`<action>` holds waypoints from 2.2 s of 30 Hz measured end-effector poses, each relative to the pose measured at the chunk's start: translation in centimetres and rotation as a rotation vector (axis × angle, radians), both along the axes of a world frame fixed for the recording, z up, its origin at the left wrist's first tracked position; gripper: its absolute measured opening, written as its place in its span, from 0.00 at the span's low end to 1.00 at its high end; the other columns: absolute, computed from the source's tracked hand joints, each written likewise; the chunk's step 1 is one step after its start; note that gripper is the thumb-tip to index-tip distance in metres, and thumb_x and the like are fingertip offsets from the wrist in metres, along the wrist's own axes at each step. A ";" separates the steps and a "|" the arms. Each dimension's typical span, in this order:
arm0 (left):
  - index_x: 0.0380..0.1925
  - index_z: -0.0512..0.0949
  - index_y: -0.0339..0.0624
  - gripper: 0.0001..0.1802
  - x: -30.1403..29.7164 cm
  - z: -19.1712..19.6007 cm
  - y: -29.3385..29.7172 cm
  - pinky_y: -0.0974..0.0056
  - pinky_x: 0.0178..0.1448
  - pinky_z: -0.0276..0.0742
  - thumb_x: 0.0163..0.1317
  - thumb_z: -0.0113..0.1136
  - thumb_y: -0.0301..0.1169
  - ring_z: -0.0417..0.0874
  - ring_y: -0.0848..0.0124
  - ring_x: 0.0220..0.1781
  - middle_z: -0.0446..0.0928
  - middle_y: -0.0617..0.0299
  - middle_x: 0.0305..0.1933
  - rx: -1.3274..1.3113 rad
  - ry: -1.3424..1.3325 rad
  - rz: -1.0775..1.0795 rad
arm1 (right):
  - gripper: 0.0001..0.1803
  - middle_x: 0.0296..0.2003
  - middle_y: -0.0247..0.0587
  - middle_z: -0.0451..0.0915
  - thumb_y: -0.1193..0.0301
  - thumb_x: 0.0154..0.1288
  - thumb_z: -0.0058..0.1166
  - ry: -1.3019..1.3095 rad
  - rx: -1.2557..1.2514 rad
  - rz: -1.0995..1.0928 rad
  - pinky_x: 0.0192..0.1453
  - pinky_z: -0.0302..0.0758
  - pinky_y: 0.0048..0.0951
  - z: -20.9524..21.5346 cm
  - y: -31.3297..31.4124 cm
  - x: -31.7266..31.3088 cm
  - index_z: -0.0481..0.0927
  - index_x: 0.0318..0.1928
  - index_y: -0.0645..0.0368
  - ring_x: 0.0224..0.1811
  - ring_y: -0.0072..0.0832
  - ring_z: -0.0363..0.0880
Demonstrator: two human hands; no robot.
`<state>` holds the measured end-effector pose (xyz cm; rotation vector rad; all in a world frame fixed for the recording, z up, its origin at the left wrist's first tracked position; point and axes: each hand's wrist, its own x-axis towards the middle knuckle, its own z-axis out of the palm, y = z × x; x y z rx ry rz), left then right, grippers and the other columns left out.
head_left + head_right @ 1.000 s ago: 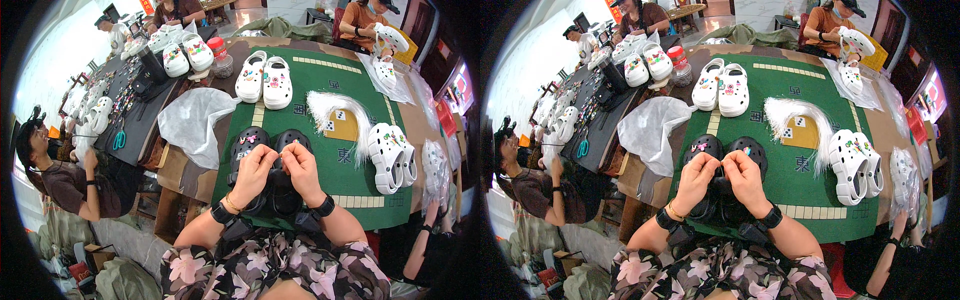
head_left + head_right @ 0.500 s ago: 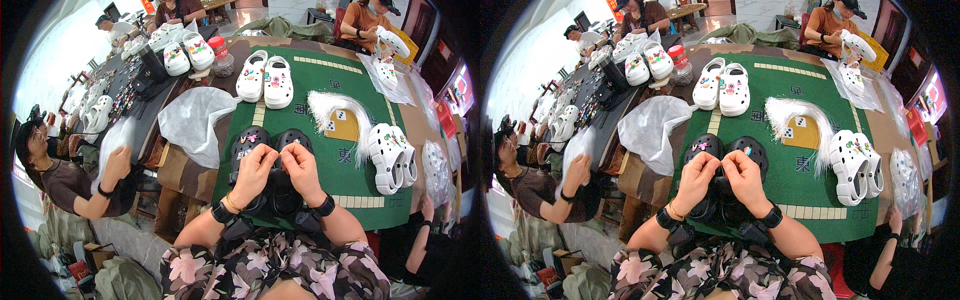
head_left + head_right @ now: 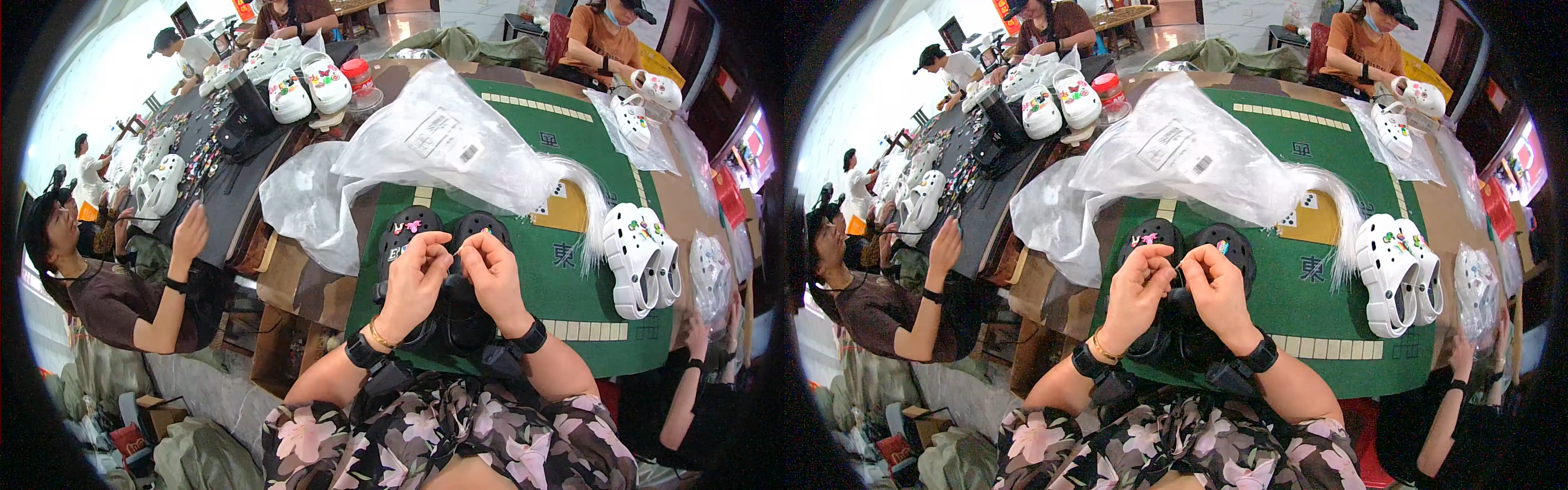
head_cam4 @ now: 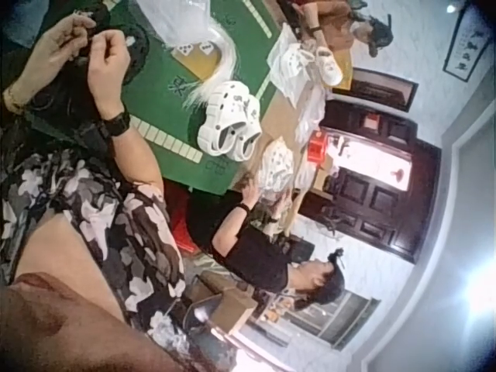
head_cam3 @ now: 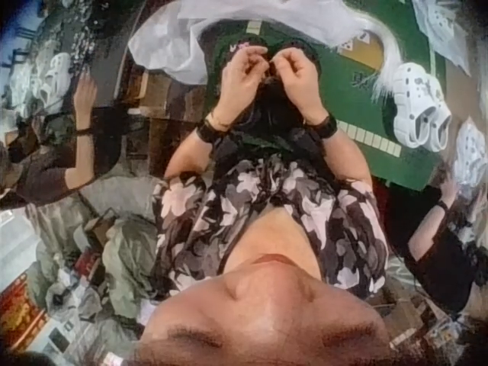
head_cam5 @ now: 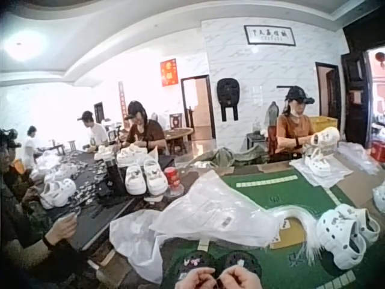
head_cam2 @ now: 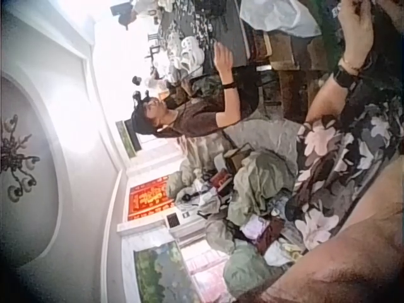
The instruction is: Manually attaching decorative charms to the holes of foam clogs.
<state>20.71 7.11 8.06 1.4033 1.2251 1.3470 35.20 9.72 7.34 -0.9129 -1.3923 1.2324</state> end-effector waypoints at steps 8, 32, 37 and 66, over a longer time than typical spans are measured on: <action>0.50 0.70 0.36 0.13 -0.3 -0.2 0.1 0.75 0.36 0.72 0.65 0.52 0.19 0.74 0.81 0.32 0.76 0.65 0.35 -0.014 -0.092 -0.028 | 0.05 0.24 0.24 0.70 0.74 0.70 0.49 -0.017 -0.022 0.029 0.29 0.64 0.16 0.4 -0.1 0.1 0.74 0.34 0.60 0.26 0.10 0.66; 0.50 0.74 0.35 0.13 -1.3 0.1 -0.1 0.72 0.41 0.74 0.64 0.56 0.20 0.77 0.78 0.35 0.77 0.63 0.36 0.077 0.102 0.028 | 0.08 0.32 0.40 0.78 0.70 0.64 0.56 -0.311 0.147 0.077 0.34 0.72 0.24 0.9 1.7 1.3 0.78 0.39 0.61 0.31 0.22 0.75; 0.55 0.73 0.36 0.26 -6.2 0.8 2.3 0.54 0.63 0.67 0.57 0.66 0.32 0.72 0.54 0.60 0.73 0.49 0.56 0.358 0.712 0.455 | 0.21 0.64 0.55 0.65 0.60 0.54 0.65 -0.918 0.551 -0.394 0.66 0.63 0.50 0.3 8.1 5.0 0.81 0.46 0.56 0.64 0.54 0.62; 0.36 0.78 0.32 0.10 -1.7 6.7 -3.1 0.61 0.51 0.77 0.52 0.63 0.20 0.83 0.59 0.45 0.79 0.47 0.48 0.502 0.354 -0.122 | 0.04 0.35 0.33 0.82 0.75 0.67 0.54 -0.146 0.406 -0.870 0.45 0.74 0.22 5.5 6.8 29.6 0.80 0.39 0.61 0.36 0.19 0.77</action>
